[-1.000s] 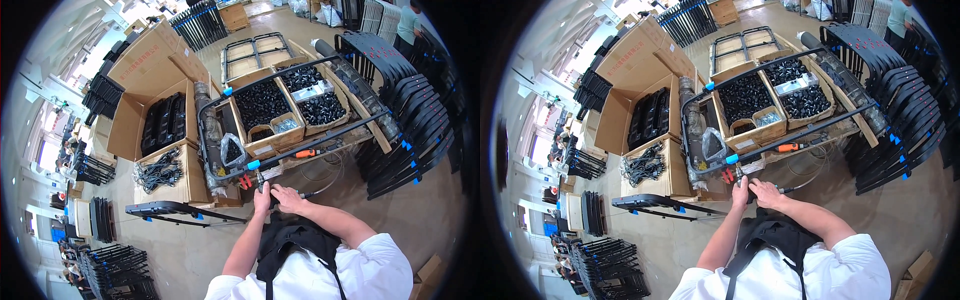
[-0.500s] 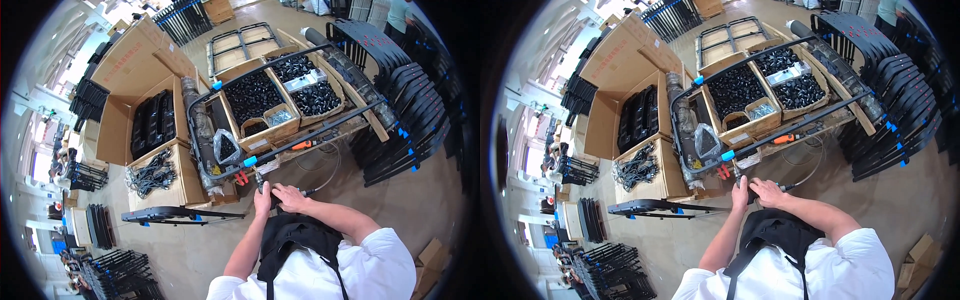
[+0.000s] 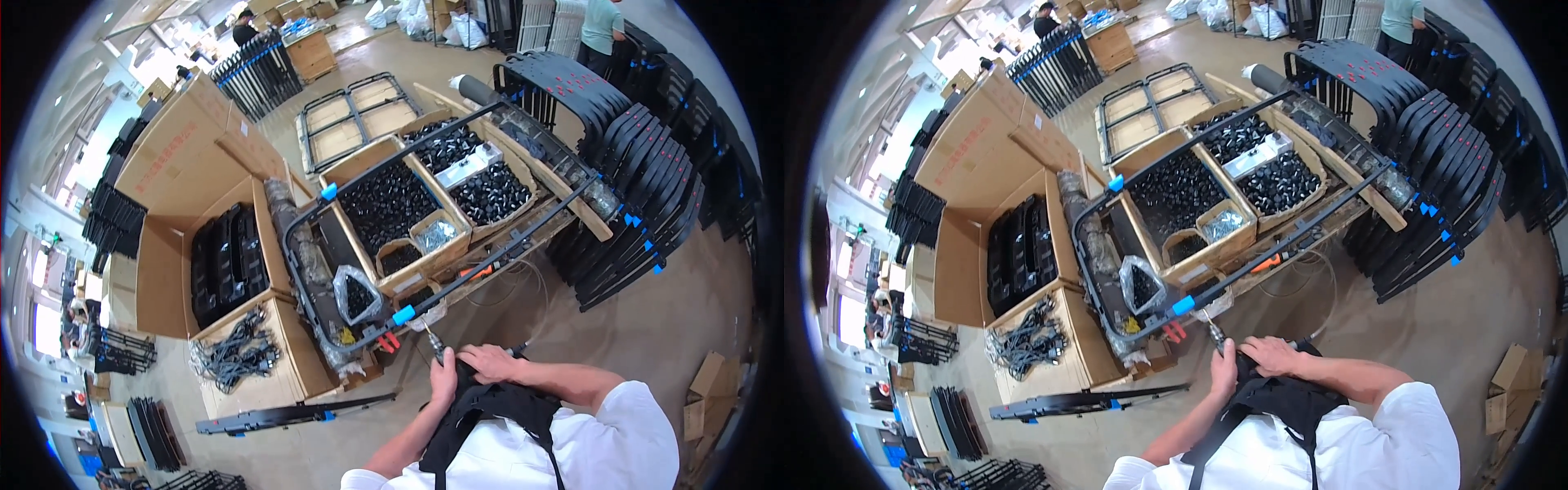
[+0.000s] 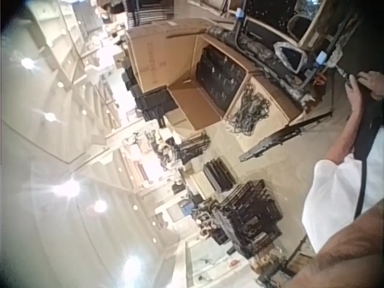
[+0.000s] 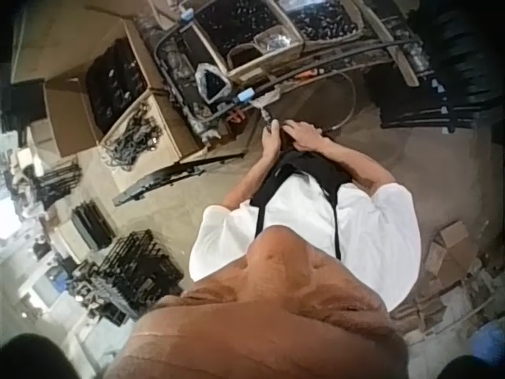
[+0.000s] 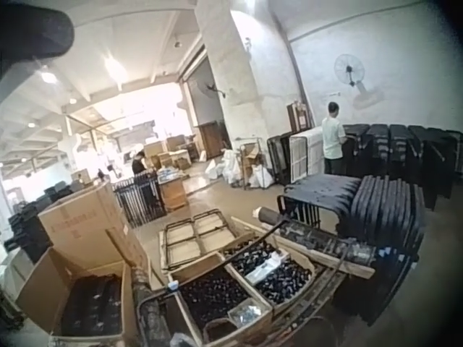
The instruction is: Assemble the handle and plastic housing components for outdoor equipment frames in a manufacturing facility.
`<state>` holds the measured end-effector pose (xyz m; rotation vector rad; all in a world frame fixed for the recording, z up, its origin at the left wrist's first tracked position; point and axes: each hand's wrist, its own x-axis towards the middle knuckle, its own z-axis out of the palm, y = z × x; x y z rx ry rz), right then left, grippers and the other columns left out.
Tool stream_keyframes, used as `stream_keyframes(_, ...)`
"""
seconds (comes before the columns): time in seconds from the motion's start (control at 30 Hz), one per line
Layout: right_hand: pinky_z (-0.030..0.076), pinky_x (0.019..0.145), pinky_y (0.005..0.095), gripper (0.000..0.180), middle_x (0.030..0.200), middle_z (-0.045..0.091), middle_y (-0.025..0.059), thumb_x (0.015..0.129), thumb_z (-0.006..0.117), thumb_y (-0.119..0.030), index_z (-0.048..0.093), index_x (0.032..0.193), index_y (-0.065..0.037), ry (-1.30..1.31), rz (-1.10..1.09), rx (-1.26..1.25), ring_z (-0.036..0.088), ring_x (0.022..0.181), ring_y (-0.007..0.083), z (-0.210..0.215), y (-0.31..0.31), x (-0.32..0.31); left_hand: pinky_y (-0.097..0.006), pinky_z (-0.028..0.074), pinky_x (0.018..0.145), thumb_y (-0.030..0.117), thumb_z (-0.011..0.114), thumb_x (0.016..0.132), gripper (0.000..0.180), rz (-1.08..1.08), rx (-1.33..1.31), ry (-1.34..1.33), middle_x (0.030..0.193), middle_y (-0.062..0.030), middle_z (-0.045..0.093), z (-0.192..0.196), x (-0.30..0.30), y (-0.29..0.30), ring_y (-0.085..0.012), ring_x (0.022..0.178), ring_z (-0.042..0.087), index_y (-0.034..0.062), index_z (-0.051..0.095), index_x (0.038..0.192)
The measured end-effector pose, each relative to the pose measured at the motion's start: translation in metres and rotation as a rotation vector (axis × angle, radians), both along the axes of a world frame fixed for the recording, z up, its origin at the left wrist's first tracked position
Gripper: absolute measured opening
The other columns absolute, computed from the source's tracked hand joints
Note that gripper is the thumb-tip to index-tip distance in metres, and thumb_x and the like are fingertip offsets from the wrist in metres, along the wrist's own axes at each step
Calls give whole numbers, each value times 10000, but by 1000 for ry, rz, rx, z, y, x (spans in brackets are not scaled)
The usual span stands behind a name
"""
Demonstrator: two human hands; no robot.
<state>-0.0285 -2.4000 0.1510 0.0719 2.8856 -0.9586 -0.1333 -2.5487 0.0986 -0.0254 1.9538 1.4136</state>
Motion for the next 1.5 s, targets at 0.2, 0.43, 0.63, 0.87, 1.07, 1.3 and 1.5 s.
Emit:
stream_keyframes(0.2,544,939,497,681,1219,625,165,776,774,-173,539,1407,-74,-7,-224,-27,664,1085,396,4,52,57,-435,522,977,557,535,1069,615,-637,-55,70,1166,-259,729,0,-5,62,-368,1138,701,-17,650,1256)
stream_keyframes(0.43,521,979,516,680,1232,612,210,811,742,-200,520,1437,-58,-96,-747,-37,633,1121,444,9,147,88,-394,560,951,346,589,1068,380,-997,94,367,1126,-166,757,47,-44,176,-294,1075,736,52,691,1287)
stream_keyframes(0.63,507,1023,528,696,1258,594,248,832,713,-185,483,1472,-36,-147,-1016,-69,611,1180,473,-44,298,91,-389,569,858,232,608,1055,272,-776,135,276,1021,-161,763,76,-77,330,-304,945,744,34,727,1200)
stream_keyframes(0.87,524,995,542,694,1298,582,277,861,731,-175,470,1487,-28,-162,-979,-36,618,1148,487,-127,427,50,-477,543,946,213,655,999,296,-696,-240,824,1209,-177,674,-13,-152,474,-390,1116,662,110,677,1276)
stream_keyframes(1.07,538,1020,538,719,1402,530,295,875,710,-148,427,1531,-70,-339,-1012,-53,599,1231,478,-153,467,30,-506,544,926,208,704,961,310,-823,-585,790,1234,-172,656,-44,-151,519,-399,1127,645,124,606,1243)
stream_keyframes(1.3,554,983,528,542,1304,616,290,907,671,-255,580,1384,-14,-362,-759,48,646,1178,463,-112,462,42,-493,519,941,209,703,961,333,-827,-397,679,1147,-204,678,-51,-169,505,-396,1109,643,42,607,1233)
stream_keyframes(1.5,575,874,496,227,1023,748,175,926,661,-288,760,1015,-105,-442,-317,-502,720,996,360,44,471,9,-438,538,895,267,651,1034,298,-736,-225,619,1072,-194,702,-35,-175,499,-343,989,685,18,646,1197)
